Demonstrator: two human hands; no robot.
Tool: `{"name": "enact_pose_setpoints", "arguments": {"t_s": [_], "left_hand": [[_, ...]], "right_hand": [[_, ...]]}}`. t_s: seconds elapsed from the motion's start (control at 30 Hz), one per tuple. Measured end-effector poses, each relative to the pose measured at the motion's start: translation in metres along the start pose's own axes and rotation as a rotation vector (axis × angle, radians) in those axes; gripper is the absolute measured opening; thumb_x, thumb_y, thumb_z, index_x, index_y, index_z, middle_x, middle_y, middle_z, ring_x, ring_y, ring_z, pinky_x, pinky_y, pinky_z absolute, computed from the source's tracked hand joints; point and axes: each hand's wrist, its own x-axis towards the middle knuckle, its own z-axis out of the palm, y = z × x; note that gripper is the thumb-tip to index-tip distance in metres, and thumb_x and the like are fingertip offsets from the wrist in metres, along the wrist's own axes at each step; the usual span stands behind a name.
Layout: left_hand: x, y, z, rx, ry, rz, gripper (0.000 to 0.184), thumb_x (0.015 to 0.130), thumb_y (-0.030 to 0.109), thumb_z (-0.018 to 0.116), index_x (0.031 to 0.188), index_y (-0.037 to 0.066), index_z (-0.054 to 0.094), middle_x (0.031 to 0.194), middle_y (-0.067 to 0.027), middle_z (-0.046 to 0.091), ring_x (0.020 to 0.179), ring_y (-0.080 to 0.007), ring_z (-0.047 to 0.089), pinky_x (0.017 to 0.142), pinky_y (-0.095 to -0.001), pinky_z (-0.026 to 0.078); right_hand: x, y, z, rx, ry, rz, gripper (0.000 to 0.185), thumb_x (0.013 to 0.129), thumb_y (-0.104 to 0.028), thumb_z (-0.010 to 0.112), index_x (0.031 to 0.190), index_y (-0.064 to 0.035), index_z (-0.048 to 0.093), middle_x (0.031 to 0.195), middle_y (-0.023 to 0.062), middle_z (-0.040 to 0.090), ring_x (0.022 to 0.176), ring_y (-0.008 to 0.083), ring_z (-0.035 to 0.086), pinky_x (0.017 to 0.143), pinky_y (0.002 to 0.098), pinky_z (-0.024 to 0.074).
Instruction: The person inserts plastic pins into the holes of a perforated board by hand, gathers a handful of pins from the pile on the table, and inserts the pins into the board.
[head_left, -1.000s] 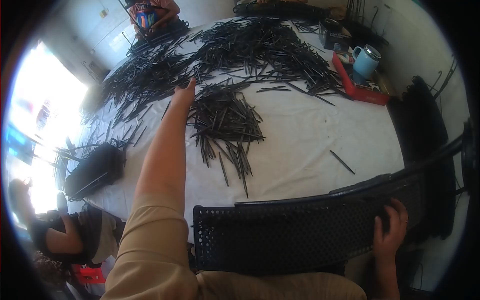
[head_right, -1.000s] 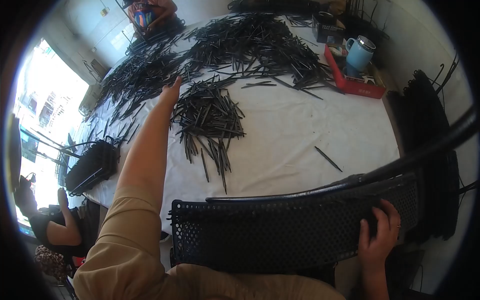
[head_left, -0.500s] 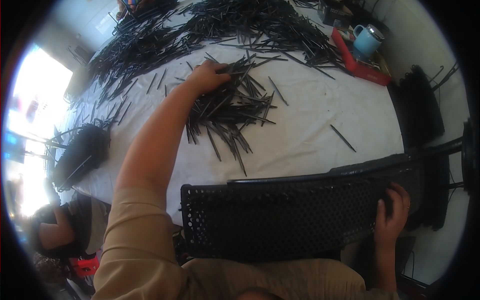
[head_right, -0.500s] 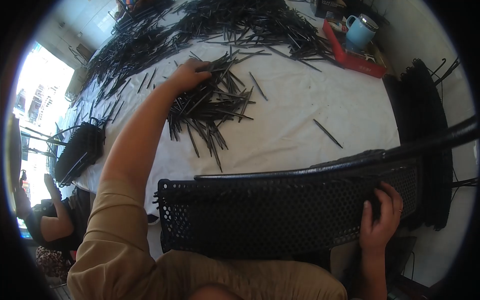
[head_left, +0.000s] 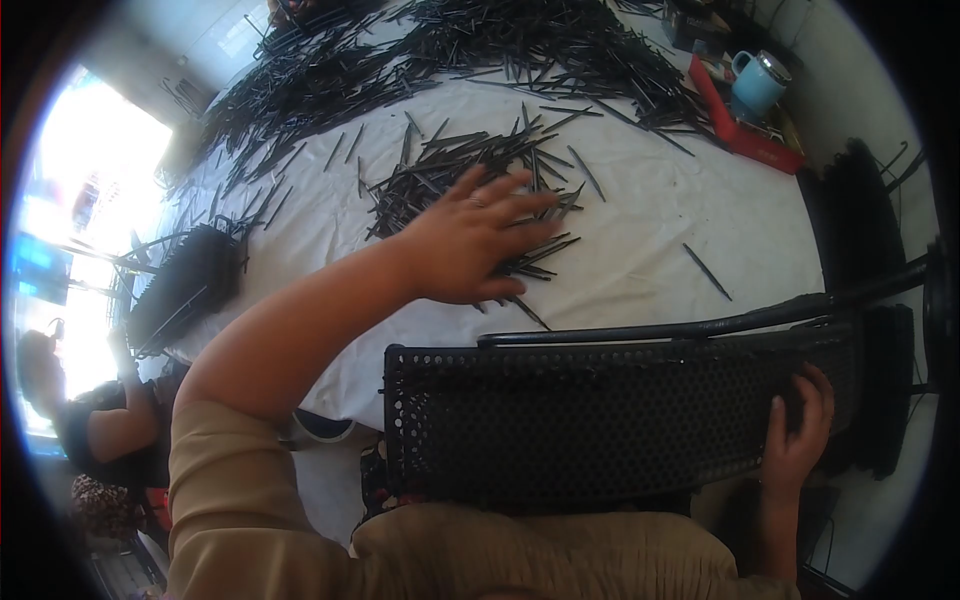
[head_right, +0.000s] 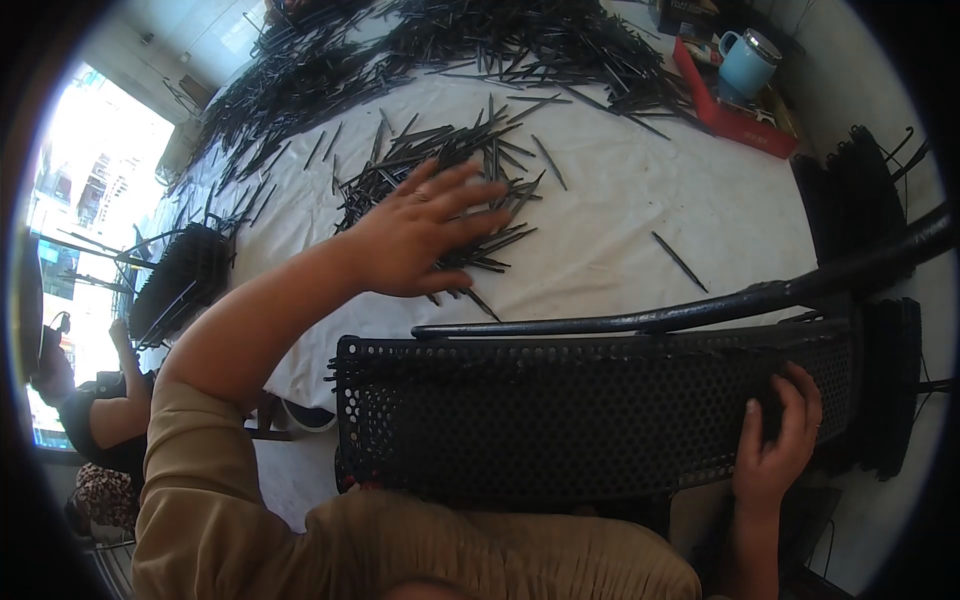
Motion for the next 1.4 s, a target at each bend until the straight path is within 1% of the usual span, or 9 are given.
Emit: {"name": "enact_pose_setpoints", "arguments": {"t_s": [0.1, 0.27, 0.53, 0.67, 0.83, 1.03, 1.23, 1.37, 1.4], "left_hand": [[0.037, 0.012, 0.022, -0.067, 0.006, 0.298, 0.055, 0.092, 0.035, 0.060, 0.144, 0.022, 0.047, 0.155, -0.0020, 0.037, 0.148, -0.0250, 0.023, 0.121, -0.0558, 0.013], [0.044, 0.006, 0.054, -0.111, -0.027, 0.324, 0.059, 0.094, 0.040, 0.055, 0.147, 0.018, 0.042, 0.156, -0.0008, 0.036, 0.147, -0.0220, 0.026, 0.121, -0.0509, 0.015], [-0.034, -0.052, 0.026, 0.163, 0.035, -0.088, 0.057, 0.091, 0.037, 0.061, 0.144, 0.019, 0.047, 0.155, -0.0031, 0.036, 0.148, -0.0253, 0.023, 0.121, -0.0502, 0.015], [-0.027, -0.101, 0.029, -0.166, 0.514, -0.731, 0.055, 0.090, 0.045, 0.061, 0.126, 0.004, 0.060, 0.126, -0.0226, 0.056, 0.124, -0.0377, 0.050, 0.106, -0.0435, 0.040], [0.019, -0.149, 0.037, -0.419, 0.243, -1.228, 0.055, 0.089, 0.045, 0.058, 0.114, -0.003, 0.065, 0.123, -0.0257, 0.061, 0.122, -0.0384, 0.053, 0.104, -0.0429, 0.041], [0.051, -0.185, 0.104, 0.081, 0.016, -0.802, 0.035, 0.095, 0.033, 0.054, 0.113, 0.008, 0.068, 0.119, -0.0190, 0.062, 0.112, -0.0362, 0.058, 0.099, -0.0427, 0.045], [0.020, -0.132, 0.067, -0.285, 0.264, -0.528, 0.023, 0.090, 0.022, 0.056, 0.107, 0.014, 0.069, 0.111, -0.0191, 0.063, 0.108, -0.0400, 0.057, 0.096, -0.0444, 0.046], [0.002, -0.114, 0.039, -0.378, 0.107, -0.536, 0.032, 0.090, 0.029, 0.061, 0.116, 0.011, 0.066, 0.122, -0.0201, 0.059, 0.114, -0.0382, 0.056, 0.099, -0.0426, 0.045], [-0.001, -0.103, 0.030, -0.383, 0.080, -0.551, 0.053, 0.085, 0.038, 0.067, 0.127, 0.008, 0.058, 0.132, -0.0211, 0.052, 0.123, -0.0378, 0.050, 0.105, -0.0421, 0.041]], "right_hand": [[0.000, 0.000, -0.002, -0.008, -0.023, 0.002, 0.030, 0.085, -0.002, 0.064, 0.114, 0.0012, 0.060, 0.129, 0.0174, 0.055, 0.120, 0.0318, 0.053, 0.102, 0.0402, 0.0423], [-0.003, 0.005, -0.002, 0.014, -0.038, -0.004, 0.027, 0.086, -0.002, 0.062, 0.112, 0.0019, 0.060, 0.127, 0.0181, 0.056, 0.119, 0.0326, 0.054, 0.101, 0.0397, 0.0425], [0.002, -0.002, 0.001, 0.064, 0.033, 0.002, 0.026, 0.087, -0.001, 0.061, 0.113, 0.0024, 0.060, 0.130, 0.0192, 0.054, 0.122, 0.0327, 0.052, 0.103, 0.0409, 0.0413], [0.002, 0.000, 0.000, 0.059, 0.044, -0.009, 0.026, 0.088, -0.001, 0.060, 0.114, 0.0023, 0.059, 0.132, 0.0196, 0.053, 0.124, 0.0335, 0.051, 0.105, 0.0415, 0.0401], [-0.002, 0.004, 0.000, 0.088, 0.012, 0.021, 0.025, 0.088, -0.002, 0.060, 0.112, 0.0026, 0.059, 0.131, 0.0198, 0.053, 0.124, 0.0330, 0.051, 0.105, 0.0409, 0.0401], [-0.001, 0.004, -0.001, 0.064, 0.013, 0.022, 0.020, 0.088, -0.001, 0.060, 0.108, 0.0023, 0.060, 0.125, 0.0193, 0.057, 0.116, 0.0312, 0.056, 0.098, 0.0393, 0.0436], [-0.001, 0.003, -0.001, 0.048, 0.000, 0.012, 0.018, 0.088, -0.001, 0.060, 0.105, 0.0015, 0.061, 0.120, 0.0183, 0.061, 0.110, 0.0297, 0.059, 0.094, 0.0385, 0.0455], [-0.002, 0.005, -0.002, 0.051, -0.019, 0.009, 0.019, 0.088, -0.001, 0.061, 0.107, 0.0013, 0.061, 0.122, 0.0185, 0.059, 0.112, 0.0297, 0.058, 0.095, 0.0385, 0.0454], [-0.002, 0.006, -0.001, 0.053, -0.020, 0.011, 0.019, 0.088, -0.001, 0.061, 0.107, 0.0013, 0.061, 0.122, 0.0185, 0.059, 0.112, 0.0297, 0.058, 0.095, 0.0385, 0.0454]]}}
